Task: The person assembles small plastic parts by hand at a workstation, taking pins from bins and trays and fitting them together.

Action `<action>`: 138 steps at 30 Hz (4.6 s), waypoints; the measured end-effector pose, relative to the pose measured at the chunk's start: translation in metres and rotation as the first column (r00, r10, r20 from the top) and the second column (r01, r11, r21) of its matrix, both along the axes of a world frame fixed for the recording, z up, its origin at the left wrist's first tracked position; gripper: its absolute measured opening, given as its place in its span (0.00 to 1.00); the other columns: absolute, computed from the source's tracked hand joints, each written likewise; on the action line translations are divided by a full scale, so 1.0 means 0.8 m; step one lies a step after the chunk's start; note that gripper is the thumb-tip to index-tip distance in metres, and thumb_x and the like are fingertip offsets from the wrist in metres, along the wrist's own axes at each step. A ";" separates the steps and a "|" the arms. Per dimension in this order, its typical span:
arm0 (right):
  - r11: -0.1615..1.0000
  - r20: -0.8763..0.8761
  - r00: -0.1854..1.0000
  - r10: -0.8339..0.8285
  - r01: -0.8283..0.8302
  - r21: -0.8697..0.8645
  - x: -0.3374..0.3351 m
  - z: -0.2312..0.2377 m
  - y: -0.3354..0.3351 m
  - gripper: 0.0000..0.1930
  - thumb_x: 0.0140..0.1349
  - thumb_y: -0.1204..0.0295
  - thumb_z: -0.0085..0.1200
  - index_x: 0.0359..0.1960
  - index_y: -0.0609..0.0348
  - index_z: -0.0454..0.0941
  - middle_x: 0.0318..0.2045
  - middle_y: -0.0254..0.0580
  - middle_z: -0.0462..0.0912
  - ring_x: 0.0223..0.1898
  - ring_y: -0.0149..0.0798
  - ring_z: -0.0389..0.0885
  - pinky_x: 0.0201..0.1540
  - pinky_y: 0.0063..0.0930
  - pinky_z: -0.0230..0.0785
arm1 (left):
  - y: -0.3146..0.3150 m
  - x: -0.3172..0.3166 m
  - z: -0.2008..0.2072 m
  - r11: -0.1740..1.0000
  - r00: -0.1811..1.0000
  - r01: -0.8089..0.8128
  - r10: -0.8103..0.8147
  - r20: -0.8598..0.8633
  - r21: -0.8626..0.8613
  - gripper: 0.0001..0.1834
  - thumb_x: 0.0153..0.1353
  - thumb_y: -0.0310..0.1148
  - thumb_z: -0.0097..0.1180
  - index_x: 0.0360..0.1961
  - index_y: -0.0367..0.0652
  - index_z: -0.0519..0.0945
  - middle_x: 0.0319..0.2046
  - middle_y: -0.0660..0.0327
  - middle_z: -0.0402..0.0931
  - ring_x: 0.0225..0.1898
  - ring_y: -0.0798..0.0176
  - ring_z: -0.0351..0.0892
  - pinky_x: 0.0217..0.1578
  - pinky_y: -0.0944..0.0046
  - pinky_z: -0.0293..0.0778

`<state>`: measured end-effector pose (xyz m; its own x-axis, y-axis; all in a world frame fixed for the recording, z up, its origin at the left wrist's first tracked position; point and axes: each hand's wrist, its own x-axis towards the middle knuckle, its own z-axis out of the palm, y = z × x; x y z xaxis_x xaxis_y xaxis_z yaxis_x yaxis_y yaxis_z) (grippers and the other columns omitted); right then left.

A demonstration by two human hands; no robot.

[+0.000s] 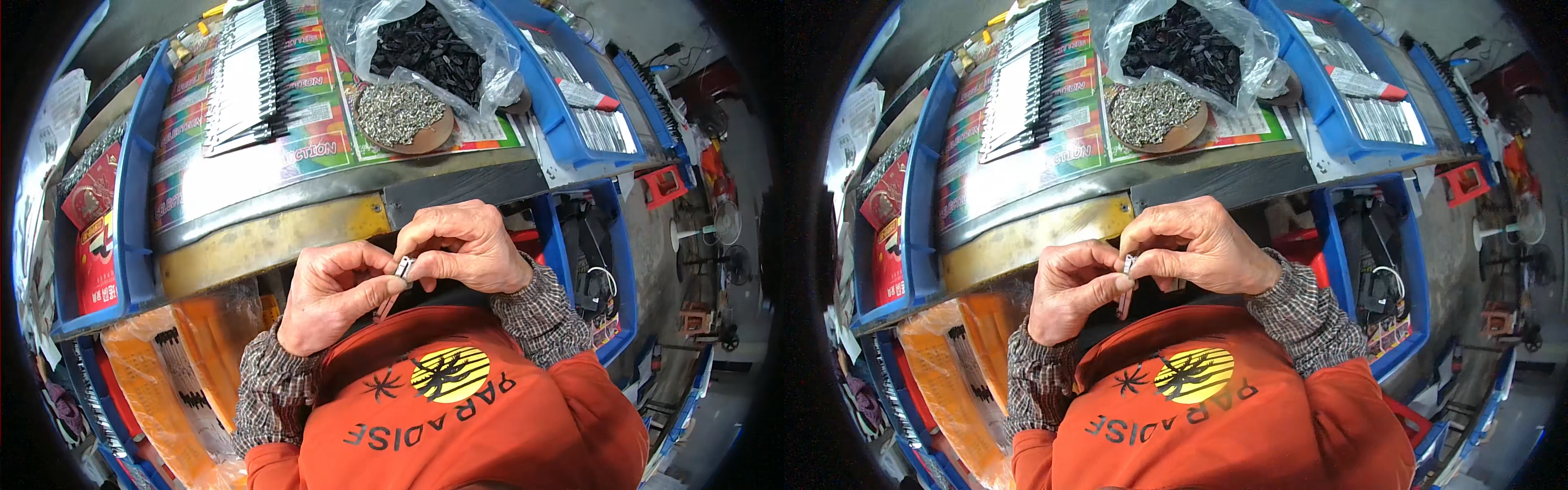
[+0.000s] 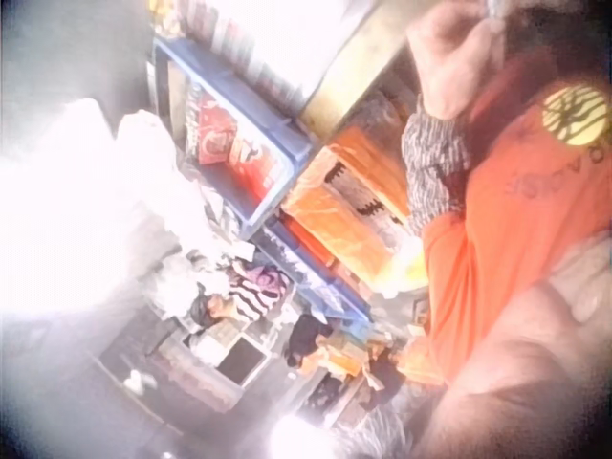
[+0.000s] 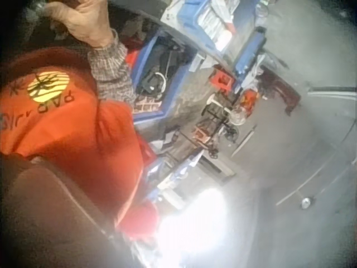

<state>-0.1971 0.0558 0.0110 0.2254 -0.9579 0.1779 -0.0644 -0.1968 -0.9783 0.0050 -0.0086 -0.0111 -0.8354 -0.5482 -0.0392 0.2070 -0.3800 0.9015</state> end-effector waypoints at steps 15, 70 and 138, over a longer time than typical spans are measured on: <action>0.963 0.212 0.942 -0.260 0.269 -0.011 0.007 -0.022 -0.012 0.07 0.61 0.78 0.58 0.40 0.66 0.77 0.31 0.34 0.80 0.25 0.22 0.78 0.27 0.14 0.72 | 0.012 -0.036 -0.005 0.574 0.842 -0.366 0.539 0.001 -0.732 0.09 0.57 0.18 0.60 0.40 0.31 0.78 0.29 0.65 0.74 0.27 0.77 0.72 0.27 0.76 0.68; 0.896 0.209 0.886 -0.415 0.438 -0.078 -0.050 -0.001 -0.018 0.05 0.63 0.80 0.54 0.39 0.69 0.77 0.36 0.41 0.80 0.32 0.32 0.83 0.32 0.20 0.77 | 0.008 -0.027 0.010 0.471 0.828 -0.256 0.557 0.059 -0.844 0.08 0.49 0.18 0.62 0.33 0.37 0.79 0.22 0.56 0.74 0.21 0.57 0.71 0.23 0.64 0.68; 0.957 -0.028 0.999 -0.045 0.051 0.284 -0.006 -0.058 0.040 0.08 0.55 0.82 0.60 0.38 0.69 0.79 0.33 0.43 0.80 0.31 0.32 0.83 0.31 0.21 0.80 | 0.043 -0.010 -0.052 0.505 0.912 -0.156 0.404 0.072 -0.849 0.14 0.43 0.17 0.63 0.34 0.39 0.79 0.24 0.58 0.75 0.23 0.56 0.75 0.24 0.62 0.71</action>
